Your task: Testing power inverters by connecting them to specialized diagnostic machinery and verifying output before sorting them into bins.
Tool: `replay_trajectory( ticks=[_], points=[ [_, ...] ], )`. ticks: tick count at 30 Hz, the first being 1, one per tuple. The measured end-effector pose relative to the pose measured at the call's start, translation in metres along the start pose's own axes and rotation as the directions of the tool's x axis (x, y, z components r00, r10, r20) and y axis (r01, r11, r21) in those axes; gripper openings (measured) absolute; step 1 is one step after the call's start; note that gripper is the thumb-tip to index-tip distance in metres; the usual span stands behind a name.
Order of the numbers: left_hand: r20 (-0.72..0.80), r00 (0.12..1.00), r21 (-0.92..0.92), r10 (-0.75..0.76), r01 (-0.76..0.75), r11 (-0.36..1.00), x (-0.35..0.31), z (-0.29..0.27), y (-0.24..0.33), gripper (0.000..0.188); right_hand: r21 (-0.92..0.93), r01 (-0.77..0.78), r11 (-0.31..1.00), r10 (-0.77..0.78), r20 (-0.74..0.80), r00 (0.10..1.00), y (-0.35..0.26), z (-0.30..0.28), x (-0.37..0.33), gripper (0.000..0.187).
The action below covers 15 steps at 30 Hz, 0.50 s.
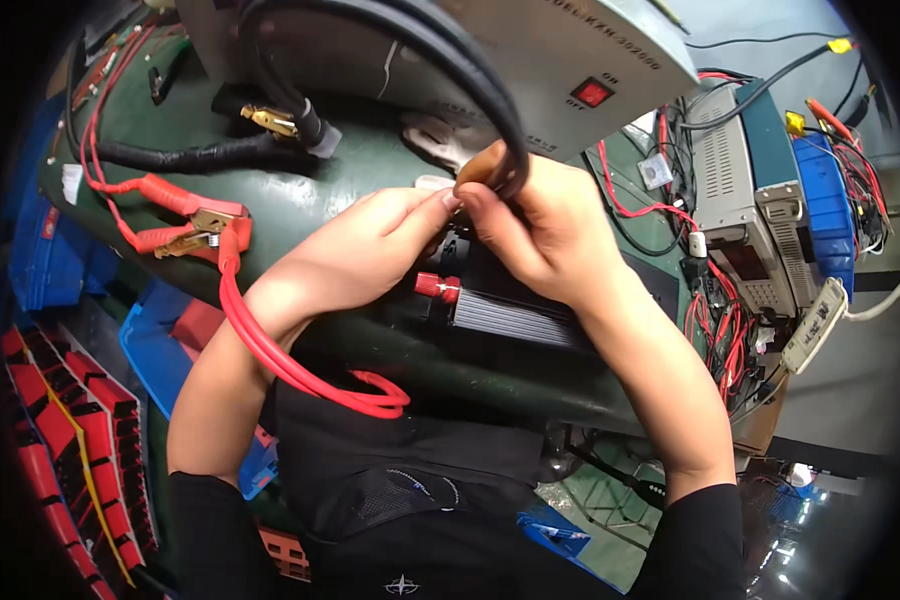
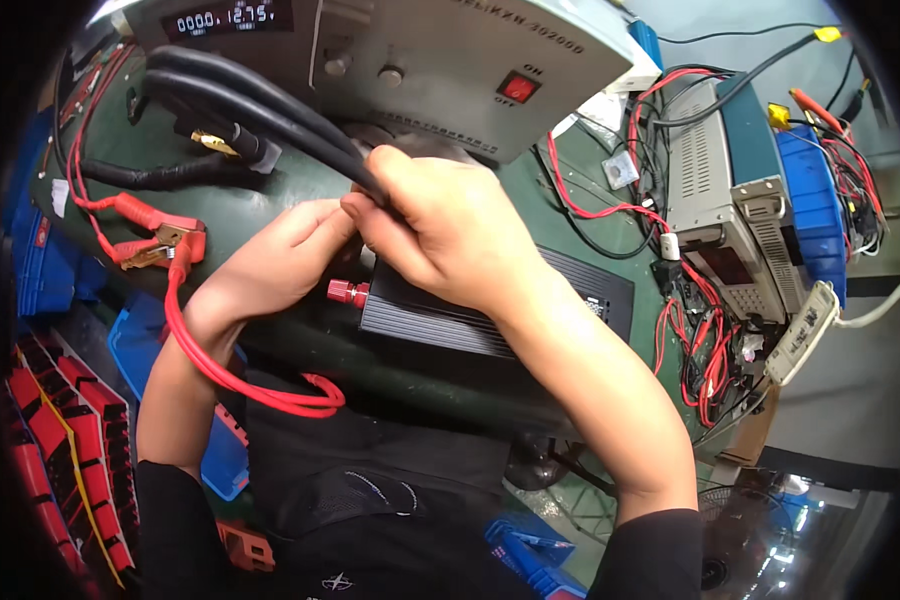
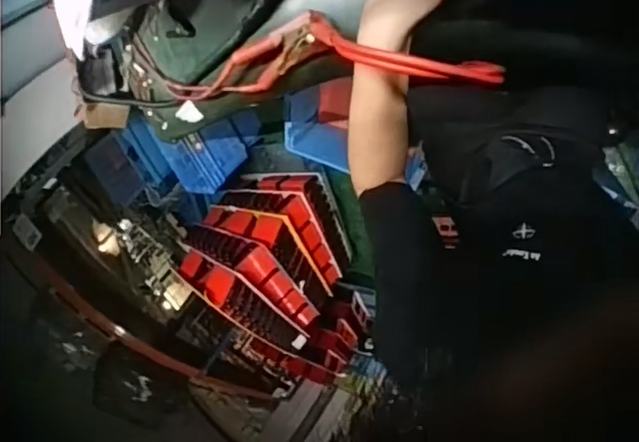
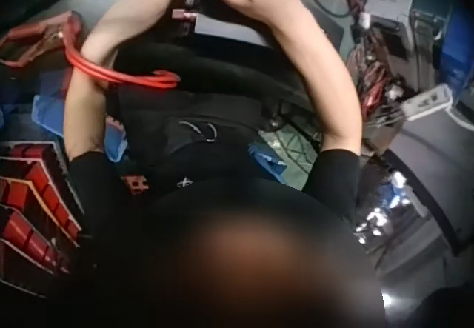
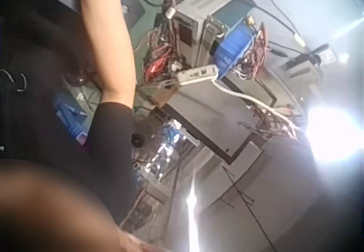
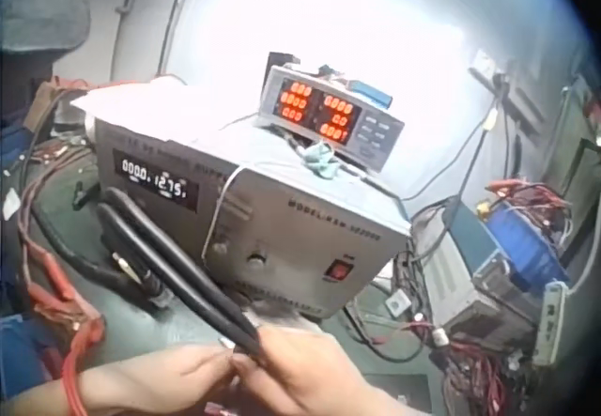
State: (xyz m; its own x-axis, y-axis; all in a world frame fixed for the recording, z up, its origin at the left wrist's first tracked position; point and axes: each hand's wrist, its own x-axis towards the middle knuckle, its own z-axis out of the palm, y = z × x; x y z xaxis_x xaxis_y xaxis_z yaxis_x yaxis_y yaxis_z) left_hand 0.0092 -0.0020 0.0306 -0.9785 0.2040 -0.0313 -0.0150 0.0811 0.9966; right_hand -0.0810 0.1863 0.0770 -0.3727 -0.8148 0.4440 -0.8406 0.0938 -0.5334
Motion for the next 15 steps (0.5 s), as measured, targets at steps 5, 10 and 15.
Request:
replay_trajectory(
  ticks=[5, 10, 15],
  points=[
    [-0.063, 0.978, 0.135, 0.2, -0.191, 0.972, 0.0, 0.001, -0.009, 0.027, -0.08, 0.022, 0.997, -0.023, -0.015, 1.0, -0.004, 0.002, 0.006, 0.011],
    [-0.062, 0.791, 0.37, 0.609, -0.549, 0.75, 0.009, -0.003, -0.036, 0.028, -0.084, -0.021, 0.996, 0.02, -0.007, 1.0, -0.012, 0.005, 0.007, 0.013],
    [-0.312, 0.878, 0.194, 0.362, -0.314, 0.929, -0.005, 0.012, -0.03, 0.034, -0.078, -0.064, 0.995, 0.06, -0.046, 0.997, -0.006, 0.003, 0.006, 0.016]
  ],
)
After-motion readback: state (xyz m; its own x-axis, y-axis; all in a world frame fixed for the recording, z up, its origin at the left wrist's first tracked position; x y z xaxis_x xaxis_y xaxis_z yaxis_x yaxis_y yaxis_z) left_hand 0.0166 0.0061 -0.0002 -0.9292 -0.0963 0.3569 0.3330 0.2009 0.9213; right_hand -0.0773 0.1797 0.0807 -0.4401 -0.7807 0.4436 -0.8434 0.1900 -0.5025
